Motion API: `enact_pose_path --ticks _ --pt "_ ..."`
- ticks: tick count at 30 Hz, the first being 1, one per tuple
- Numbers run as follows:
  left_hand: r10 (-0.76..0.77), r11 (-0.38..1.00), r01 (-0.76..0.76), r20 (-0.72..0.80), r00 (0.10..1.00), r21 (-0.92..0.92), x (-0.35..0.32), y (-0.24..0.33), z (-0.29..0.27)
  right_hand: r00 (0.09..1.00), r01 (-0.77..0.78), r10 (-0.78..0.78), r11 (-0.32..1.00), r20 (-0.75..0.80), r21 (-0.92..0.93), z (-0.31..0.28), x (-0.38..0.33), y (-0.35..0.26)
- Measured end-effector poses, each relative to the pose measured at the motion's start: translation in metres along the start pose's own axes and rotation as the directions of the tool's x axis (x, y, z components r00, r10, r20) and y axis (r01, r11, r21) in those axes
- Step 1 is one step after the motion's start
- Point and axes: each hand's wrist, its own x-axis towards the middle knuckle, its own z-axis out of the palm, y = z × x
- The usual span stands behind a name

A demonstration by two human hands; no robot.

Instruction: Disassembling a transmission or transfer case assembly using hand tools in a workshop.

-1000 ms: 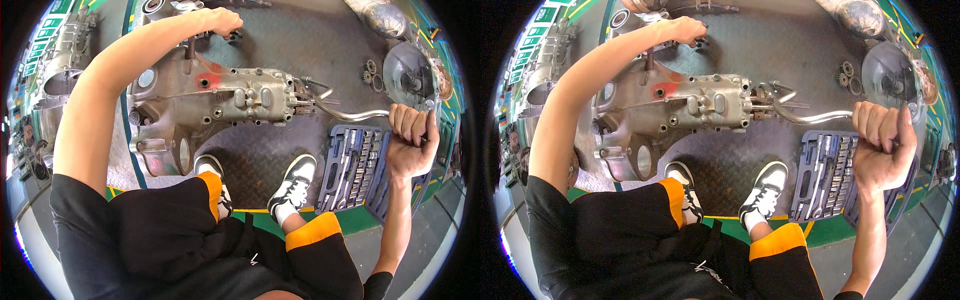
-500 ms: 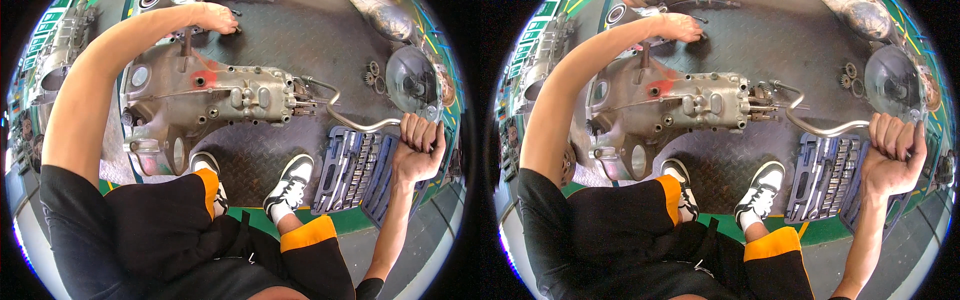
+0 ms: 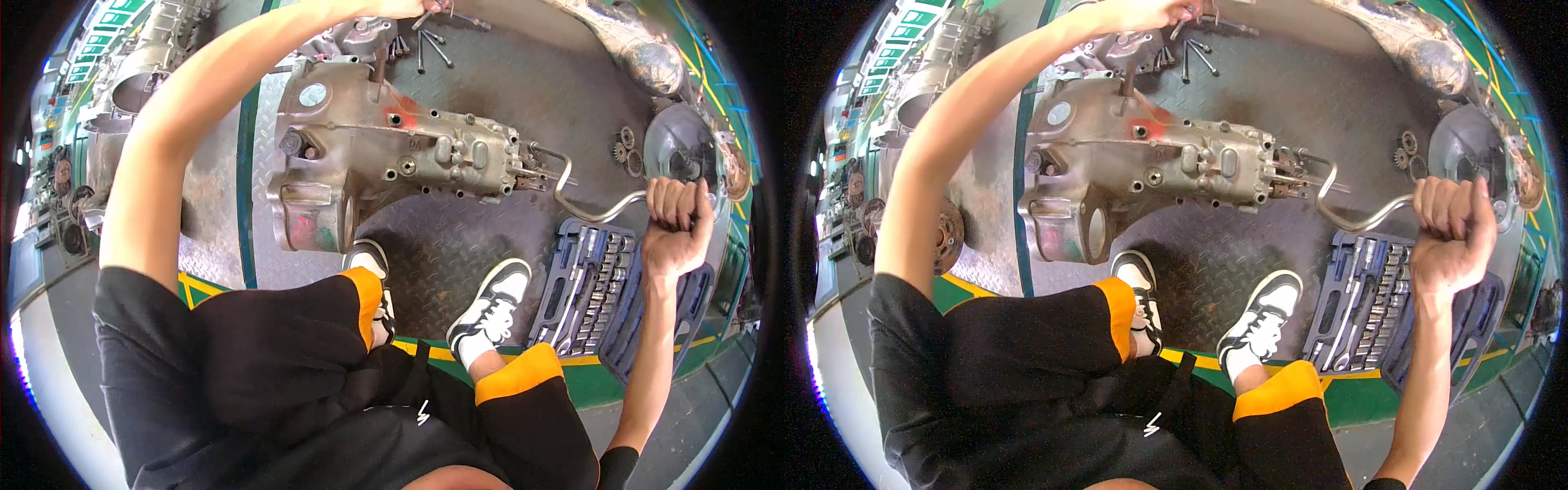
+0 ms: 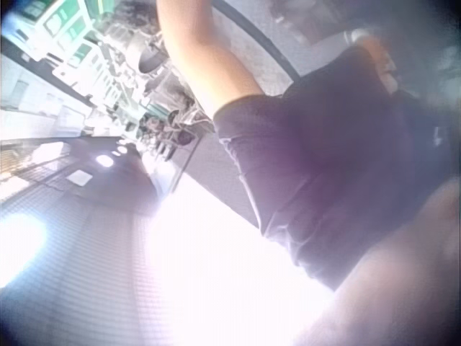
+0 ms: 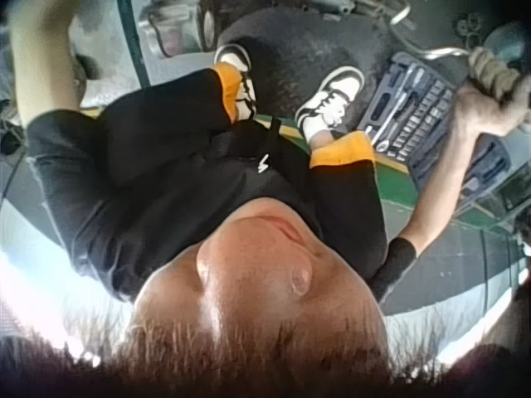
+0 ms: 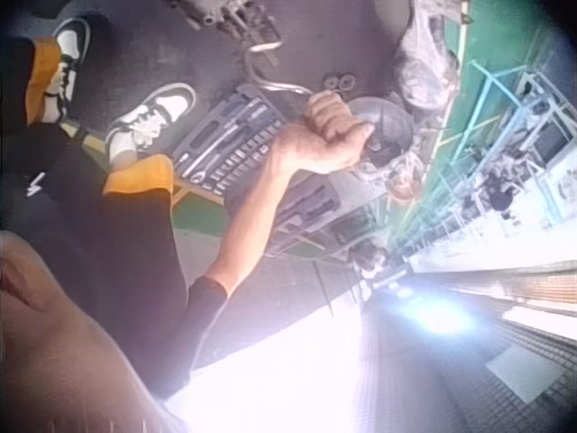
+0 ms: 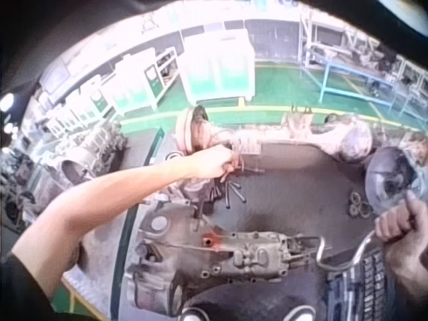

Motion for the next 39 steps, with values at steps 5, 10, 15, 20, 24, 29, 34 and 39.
enact_pose_path --ticks 5,10,15,20,24,29,34,39 --pt "-0.340 0.930 0.341 0.032 0.940 -0.138 -0.066 0.065 -0.073 0.999 0.025 -0.027 0.999 -0.036 -0.041 0.014 0.010 0.006" --pt "-0.453 0.878 0.448 0.012 0.892 -0.169 -0.130 0.061 -0.072 1.000 -0.002 0.002 0.999 -0.011 -0.046 0.018 0.018 0.000" --pt "-0.453 0.864 0.458 0.076 0.889 -0.209 -0.153 0.049 -0.062 0.999 -0.007 0.009 0.998 0.032 -0.062 0.018 0.026 0.002" --pt "-0.483 0.757 0.462 0.081 0.872 -0.463 -0.157 0.051 -0.056 1.000 -0.005 0.006 0.998 0.024 -0.058 0.018 0.030 0.006" --pt "-0.501 0.765 0.498 0.109 0.859 -0.407 -0.157 0.052 -0.049 0.999 -0.003 0.004 1.000 0.035 -0.030 0.020 0.032 0.006" --pt "-0.501 0.788 0.495 0.085 0.861 -0.367 -0.155 0.054 -0.045 0.994 0.017 -0.016 1.000 0.105 -0.005 0.028 0.033 0.004" --pt "-0.520 0.749 0.525 0.132 0.844 -0.404 -0.154 0.051 -0.046 0.988 0.000 0.002 1.000 0.157 -0.012 0.037 0.031 0.010" --pt "-0.272 0.928 0.281 0.071 0.960 -0.243 -0.152 0.056 -0.044 0.991 0.003 -0.003 1.000 0.132 0.000 0.041 0.036 0.014"
